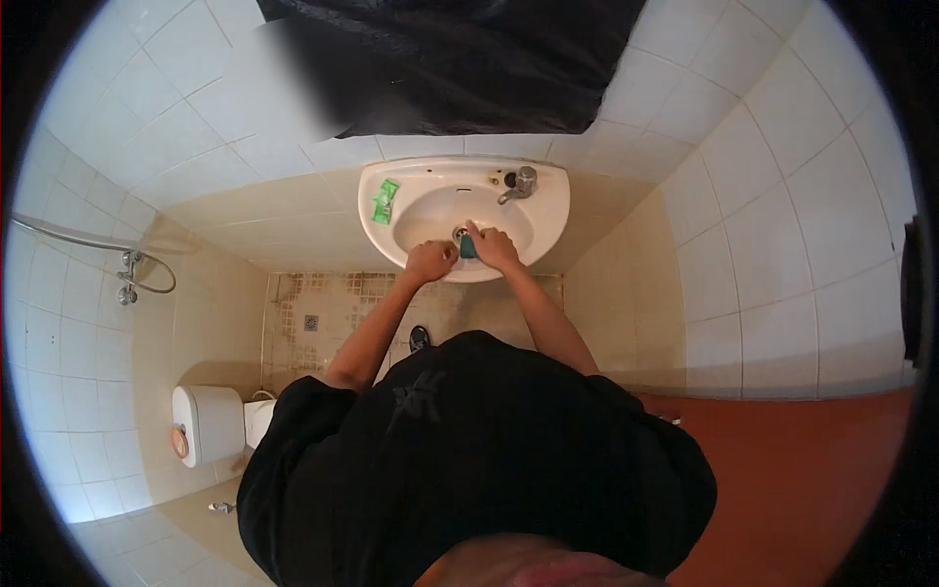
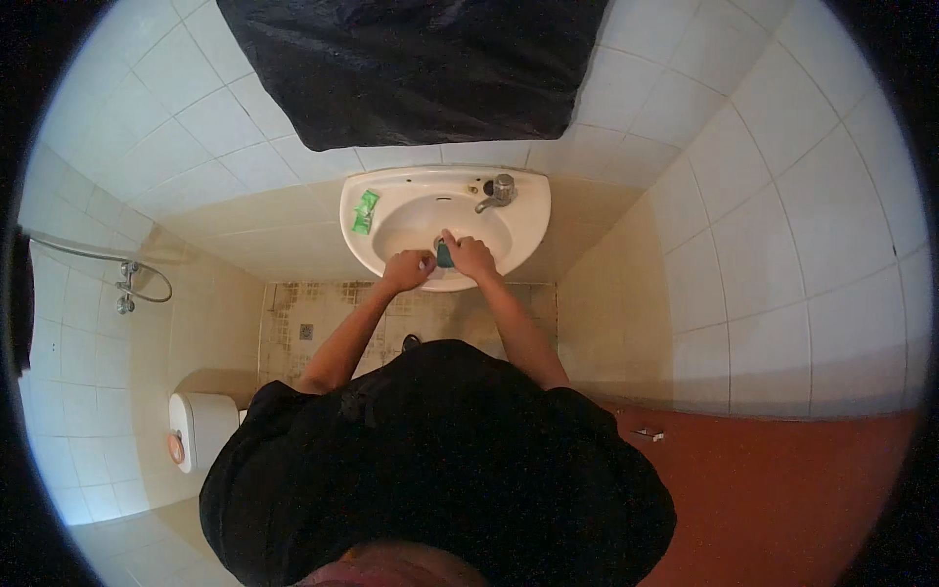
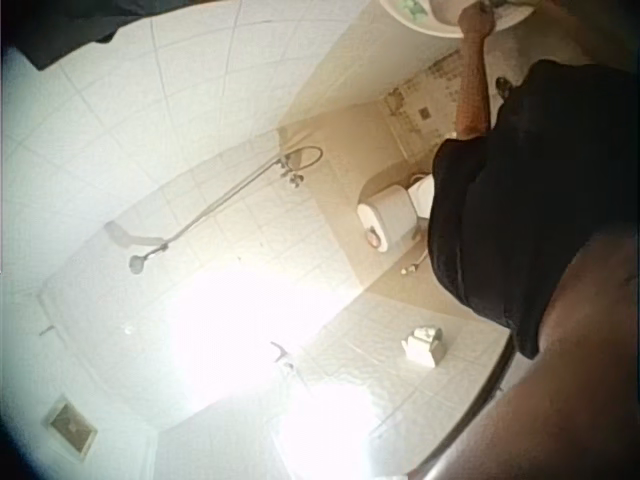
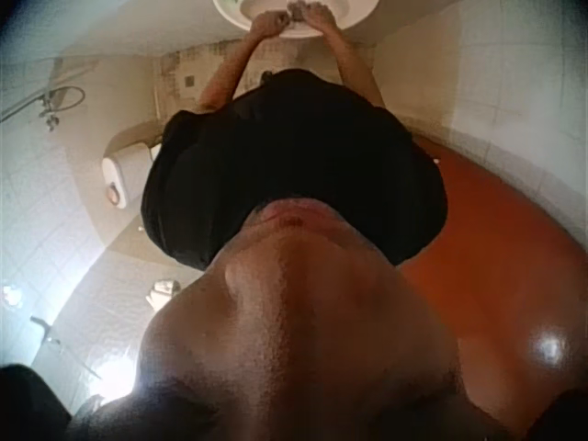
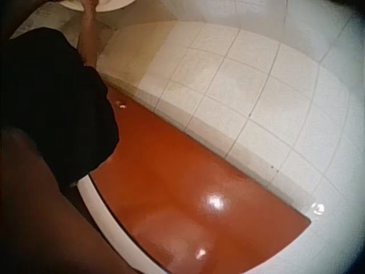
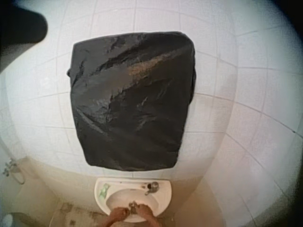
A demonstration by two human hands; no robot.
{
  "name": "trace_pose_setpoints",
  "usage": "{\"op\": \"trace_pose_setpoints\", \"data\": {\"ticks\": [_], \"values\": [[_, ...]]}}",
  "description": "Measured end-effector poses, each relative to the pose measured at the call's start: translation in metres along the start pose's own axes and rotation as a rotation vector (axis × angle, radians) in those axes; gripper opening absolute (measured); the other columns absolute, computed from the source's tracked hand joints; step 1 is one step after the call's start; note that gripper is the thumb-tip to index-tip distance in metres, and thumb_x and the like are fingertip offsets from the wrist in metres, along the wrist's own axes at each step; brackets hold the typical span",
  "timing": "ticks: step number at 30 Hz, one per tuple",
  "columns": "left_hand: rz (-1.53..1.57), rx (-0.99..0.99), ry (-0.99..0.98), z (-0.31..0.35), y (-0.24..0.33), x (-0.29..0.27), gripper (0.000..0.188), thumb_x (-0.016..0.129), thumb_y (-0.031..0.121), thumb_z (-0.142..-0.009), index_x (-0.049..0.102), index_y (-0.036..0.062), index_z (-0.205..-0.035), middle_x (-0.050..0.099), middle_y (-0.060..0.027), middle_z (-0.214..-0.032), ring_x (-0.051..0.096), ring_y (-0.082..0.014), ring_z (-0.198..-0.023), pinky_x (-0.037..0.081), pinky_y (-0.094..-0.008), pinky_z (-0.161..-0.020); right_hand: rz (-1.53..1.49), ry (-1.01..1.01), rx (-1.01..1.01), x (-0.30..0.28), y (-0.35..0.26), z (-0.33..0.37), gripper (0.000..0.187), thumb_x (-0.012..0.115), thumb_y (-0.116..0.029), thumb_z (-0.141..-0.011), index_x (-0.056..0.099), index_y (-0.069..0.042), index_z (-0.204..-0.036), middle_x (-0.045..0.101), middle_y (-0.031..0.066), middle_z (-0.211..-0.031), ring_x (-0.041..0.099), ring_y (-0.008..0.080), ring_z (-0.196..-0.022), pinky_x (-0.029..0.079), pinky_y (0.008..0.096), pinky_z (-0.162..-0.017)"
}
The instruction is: Clean bathroom surfaces including the door and wall tiles using a sponge.
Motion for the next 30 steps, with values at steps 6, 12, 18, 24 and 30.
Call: {"op": "trace_pose_setpoints", "data": {"ticks": [6,12,18,24,30], "values": [[0.146,0.244,0.412,-0.070,0.087,-0.026,0.035,0.066,0.014,-0.095,0.063,0.0043,-0.129,0.067,-0.0215,-0.122,0.070,-0.0416,-0.106,0.057,-0.0512,-0.092,-0.632,-0.100,0.217,-0.006,0.032,-0.018,0.063,0.055,-0.060,-0.107,0.069,-0.001,-0.092,0.067,0.0122,-0.073,0.064,0.0214,-0.053,0.046,0.0363,-0.046],[-0.147,0.627,0.198,-0.187,0.118,-0.054,0.063,0.067,0.003,-0.090,0.051,0.0055,-0.151,0.058,-0.0234,-0.146,0.061,-0.0451,-0.129,0.052,-0.0490,-0.110,-1.204,-0.272,0.242,-0.008,0.009,-0.028,0.037,0.083,-0.037,-0.097,0.063,-0.006,-0.095,0.066,0.0080,-0.076,0.056,0.0177,-0.053,0.038,0.0311,-0.043],[-0.482,0.534,-0.252,-0.212,0.150,-0.033,0.056,0.067,0.005,-0.092,0.050,-0.0008,-0.145,0.061,-0.0227,-0.137,0.068,-0.0465,-0.120,0.058,-0.0516,-0.100,-1.436,-0.114,0.396,-0.006,0.055,-0.049,0.019,0.076,-0.016,-0.102,0.062,-0.007,-0.108,0.072,0.0124,-0.099,0.075,0.0286,-0.080,0.052,0.0315,-0.051],[-0.724,0.467,-0.195,-0.205,0.149,-0.031,0.047,0.071,0.024,-0.095,0.059,-0.0033,-0.131,0.068,-0.0279,-0.129,0.075,-0.0404,-0.110,0.062,-0.0509,-0.090,-1.800,-0.086,0.597,0.009,0.042,-0.057,0.020,0.066,-0.002,-0.103,0.055,0.000,-0.119,0.067,0.0253,-0.119,0.073,0.0479,-0.103,0.068,0.0507,-0.076],[-0.546,0.258,-0.221,-0.206,0.169,-0.034,0.052,0.058,0.049,-0.104,0.073,0.0016,-0.119,0.079,-0.0206,-0.116,0.077,-0.0316,-0.112,0.061,-0.0511,-0.093,-2.113,-0.157,0.677,0.030,0.081,-0.091,0.031,0.065,-0.004,-0.100,0.055,-0.005,-0.129,0.066,0.0238,-0.117,0.069,0.0476,-0.104,0.065,0.0651,-0.088]]}}
Point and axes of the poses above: each hand's wrist, its own z-axis away from the middle knuckle, its own x-axis out of the palm, y = z × x, the point moved 2 cm from there along -z, towards the middle knuckle
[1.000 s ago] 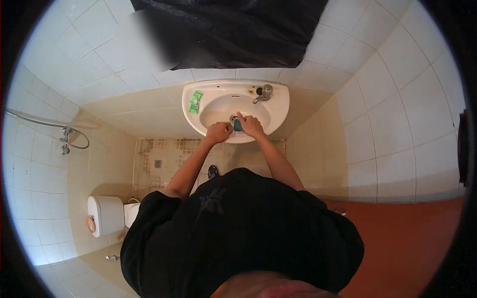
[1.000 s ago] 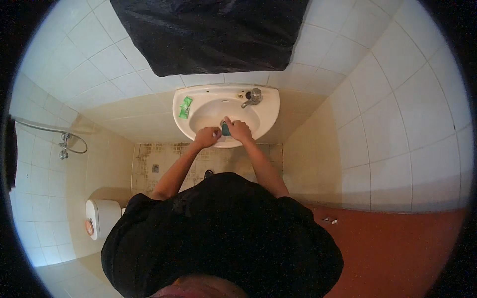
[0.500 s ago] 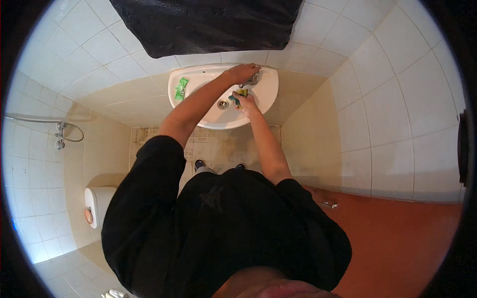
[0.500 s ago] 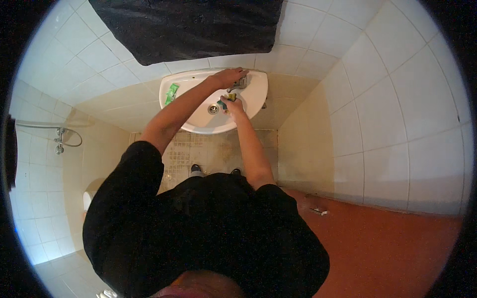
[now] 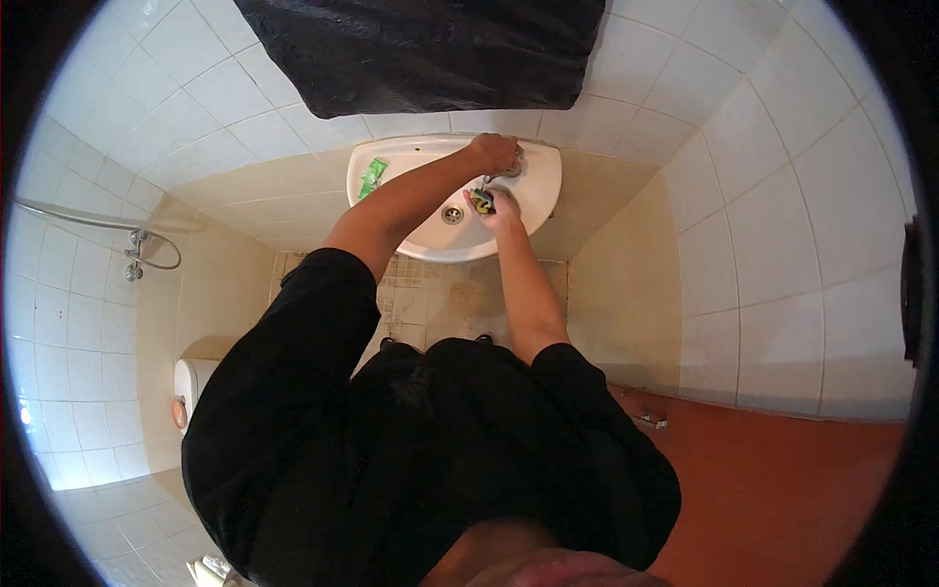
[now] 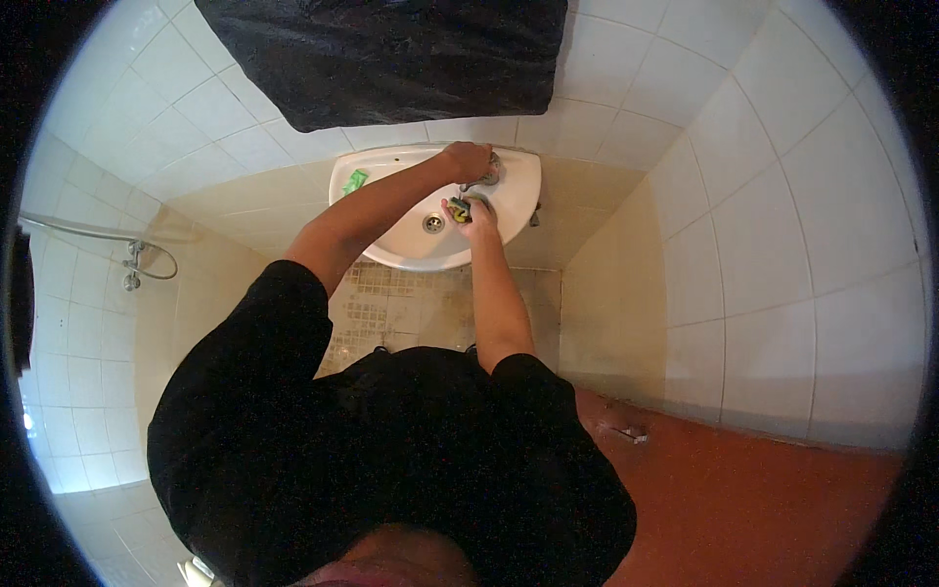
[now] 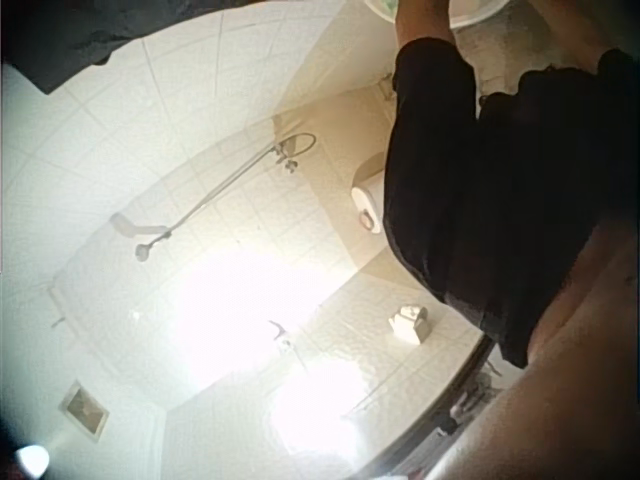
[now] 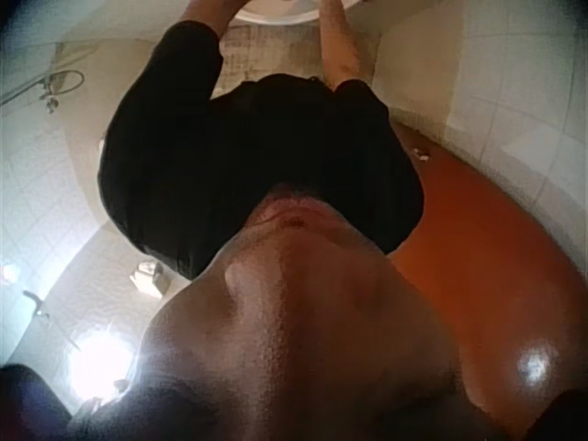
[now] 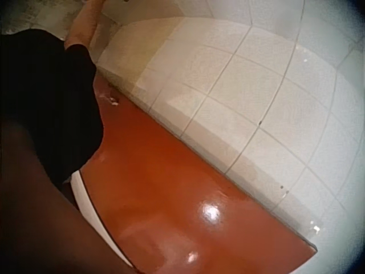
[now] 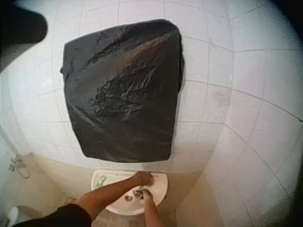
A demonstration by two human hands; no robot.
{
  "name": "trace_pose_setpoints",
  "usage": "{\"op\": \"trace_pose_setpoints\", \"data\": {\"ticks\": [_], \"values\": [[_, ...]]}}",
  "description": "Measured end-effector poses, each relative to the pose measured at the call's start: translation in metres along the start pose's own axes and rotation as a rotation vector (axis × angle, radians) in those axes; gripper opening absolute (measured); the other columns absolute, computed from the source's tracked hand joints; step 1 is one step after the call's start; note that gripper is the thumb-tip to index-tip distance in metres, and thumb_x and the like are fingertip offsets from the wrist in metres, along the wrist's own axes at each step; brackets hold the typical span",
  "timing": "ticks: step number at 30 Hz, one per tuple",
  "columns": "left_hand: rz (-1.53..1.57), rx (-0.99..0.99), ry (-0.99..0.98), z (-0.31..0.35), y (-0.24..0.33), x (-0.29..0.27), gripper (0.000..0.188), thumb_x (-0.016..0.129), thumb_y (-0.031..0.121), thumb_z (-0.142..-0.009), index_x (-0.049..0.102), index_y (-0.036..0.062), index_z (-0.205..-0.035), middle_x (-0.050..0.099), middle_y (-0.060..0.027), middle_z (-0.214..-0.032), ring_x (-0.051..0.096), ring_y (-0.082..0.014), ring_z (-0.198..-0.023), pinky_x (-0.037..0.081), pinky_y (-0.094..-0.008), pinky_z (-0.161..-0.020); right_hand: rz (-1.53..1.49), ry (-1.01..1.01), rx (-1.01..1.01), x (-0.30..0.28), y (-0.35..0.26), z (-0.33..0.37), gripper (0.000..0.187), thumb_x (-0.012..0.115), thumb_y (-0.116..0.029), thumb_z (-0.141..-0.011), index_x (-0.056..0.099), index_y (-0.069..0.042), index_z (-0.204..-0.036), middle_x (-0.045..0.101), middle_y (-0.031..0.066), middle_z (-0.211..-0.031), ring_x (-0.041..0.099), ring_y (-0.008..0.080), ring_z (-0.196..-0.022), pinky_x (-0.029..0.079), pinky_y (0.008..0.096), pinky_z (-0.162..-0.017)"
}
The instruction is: Clean bathroom surfaces including the door and wall tiles using a sponge.
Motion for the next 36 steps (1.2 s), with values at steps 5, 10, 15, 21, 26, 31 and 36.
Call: {"op": "trace_pose_setpoints", "data": {"ticks": [5,10,15,21,26,31,36], "values": [[-0.110,-0.181,-0.017,-0.011,0.017,0.014,0.054,0.051,0.054,-0.107,0.081,0.0103,-0.117,0.080,-0.0134,-0.116,0.078,-0.0303,-0.108,0.061,-0.0465,-0.094,0.071,-0.030,-0.100,0.007,0.006,0.003,0.037,0.067,-0.005,-0.098,0.056,-0.011,-0.133,0.061,0.0133,-0.134,0.060,0.0371,-0.126,0.057,0.0622,-0.099],[-0.121,-0.307,-0.039,-0.014,0.005,0.026,0.056,0.046,0.056,-0.109,0.081,0.0130,-0.120,0.080,-0.0117,-0.116,0.077,-0.0290,-0.109,0.060,-0.0437,-0.093,0.051,0.120,-0.133,0.020,0.026,0.008,0.044,0.072,-0.014,-0.100,0.054,-0.020,-0.140,0.058,0.0047,-0.146,0.055,0.0304,-0.136,0.050,0.0603,-0.108],[-0.115,-0.218,0.063,-0.015,0.028,0.020,0.055,0.047,0.054,-0.109,0.083,0.0130,-0.115,0.080,-0.0108,-0.113,0.077,-0.0284,-0.107,0.059,-0.0439,-0.090,-0.138,-0.131,-0.115,-0.016,0.006,-0.050,0.044,0.045,-0.034,-0.115,0.045,-0.023,-0.157,0.041,-0.0003,-0.165,0.036,0.0276,-0.154,0.037,0.0579,-0.122],[-0.146,-0.261,-0.005,-0.004,0.004,0.017,0.057,0.047,0.056,-0.108,0.082,0.0120,-0.112,0.080,-0.0140,-0.109,0.077,-0.0300,-0.106,0.061,-0.0449,-0.088,-0.287,-0.214,0.002,0.017,0.029,-0.064,0.043,0.036,-0.036,-0.114,0.053,-0.018,-0.150,0.053,0.0037,-0.152,0.048,0.0238,-0.141,0.042,0.0527,-0.117],[-0.080,0.030,0.084,-0.013,0.012,0.007,0.054,0.053,0.054,-0.106,0.069,0.0103,-0.133,0.079,-0.0137,-0.113,0.076,-0.0347,-0.107,0.059,-0.0494,-0.094,-0.512,-0.226,0.136,-0.021,-0.030,-0.064,0.028,0.047,-0.024,-0.109,0.071,-0.011,-0.113,0.074,0.0072,-0.098,0.071,0.0260,-0.088,0.061,0.0453,-0.083],[0.037,0.392,0.027,-0.003,-0.046,0.017,0.048,0.059,0.035,-0.105,0.052,0.0133,-0.147,0.064,-0.0227,-0.135,0.070,-0.0418,-0.117,0.058,-0.0506,-0.093,-0.264,-0.029,0.161,-0.005,0.012,-0.024,0.026,0.054,-0.022,-0.104,0.063,0.002,-0.111,0.068,0.0129,-0.096,0.063,0.0236,-0.077,0.055,0.0303,-0.062],[-0.018,0.600,-0.026,-0.014,-0.050,0.012,0.049,0.062,0.024,-0.102,0.050,0.0200,-0.149,0.058,-0.0221,-0.141,0.066,-0.0433,-0.120,0.057,-0.0506,-0.096,-0.168,0.053,0.048,-0.013,0.015,-0.015,0.019,0.059,-0.014,-0.103,0.065,0.000,-0.114,0.071,0.0140,-0.106,0.066,0.0223,-0.081,0.059,0.0317,-0.067]]}}
Point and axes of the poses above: each hand's wrist, its own z-axis away from the middle knuckle, its own x-axis out of the palm, y = z × x, the point moved 2 cm from there along -z, towards the middle knuckle
